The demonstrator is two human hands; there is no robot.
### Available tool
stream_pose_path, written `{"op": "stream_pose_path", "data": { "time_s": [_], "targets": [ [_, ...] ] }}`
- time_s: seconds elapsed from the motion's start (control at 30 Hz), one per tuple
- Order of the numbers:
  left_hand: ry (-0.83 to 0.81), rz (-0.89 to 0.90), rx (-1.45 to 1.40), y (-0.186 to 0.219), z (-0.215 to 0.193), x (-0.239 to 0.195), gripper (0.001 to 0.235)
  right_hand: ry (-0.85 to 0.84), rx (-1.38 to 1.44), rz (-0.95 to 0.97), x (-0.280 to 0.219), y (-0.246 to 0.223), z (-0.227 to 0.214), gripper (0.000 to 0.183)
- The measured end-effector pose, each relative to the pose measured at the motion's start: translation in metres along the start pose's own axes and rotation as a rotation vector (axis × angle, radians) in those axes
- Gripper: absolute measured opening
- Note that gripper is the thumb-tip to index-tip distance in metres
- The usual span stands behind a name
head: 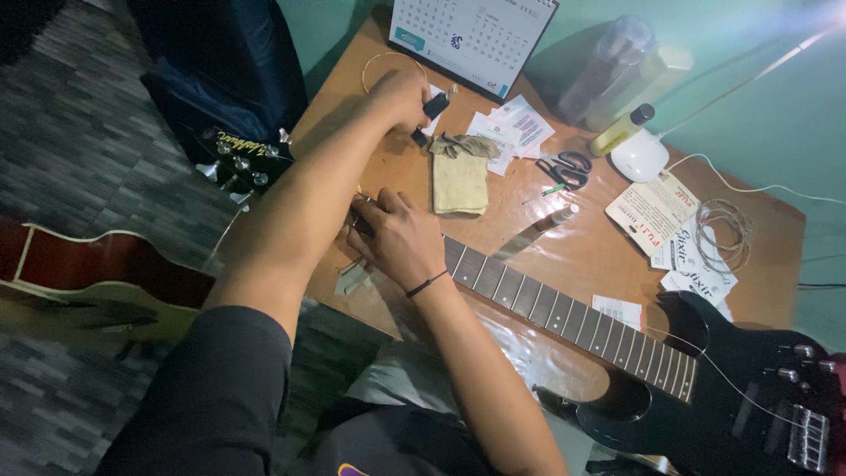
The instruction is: The person is changing the strings on a black electric guitar. They thread a new string through the tuning peg, wind it around the post, and then use a string winder tool to tighten the string.
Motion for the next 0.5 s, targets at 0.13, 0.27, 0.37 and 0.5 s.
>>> {"op": "stream_pose_path", "data": {
  "time_s": [0.13,0.27,0.37,0.5],
  "targets": [
    [0.064,-0.172,-0.236,-0.022,-0.038,-0.015,0.025,0.047,-0.008,-0.006,-0.001,0.001,0.0,0.032],
    [0.092,-0.1,-0.692,-0.052,-0.068,-0.046,0.02,-0.003,0.033,0.011,0.0,0.001,0.003,0.038],
    [0.155,-0.036,-0.837,-0.08,-0.088,-0.085,0.02,-0.047,0.011,0.016,0.0,-0.002,0.004,0.044],
    [0.211,-0.024,-0.8,-0.137,-0.095,-0.11,0.044,-0.044,0.013,0.015,0.004,-0.006,-0.002,0.044]
  ]
}}
Point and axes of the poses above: each hand's wrist, its own x-axis towards the middle knuckle, its own z-axis out of the palm, y = z × x, the point moved 5 cm from there along x, towards the middle knuckle, and after that the axes turned 7 degrees about y, right-handed, at the moved point
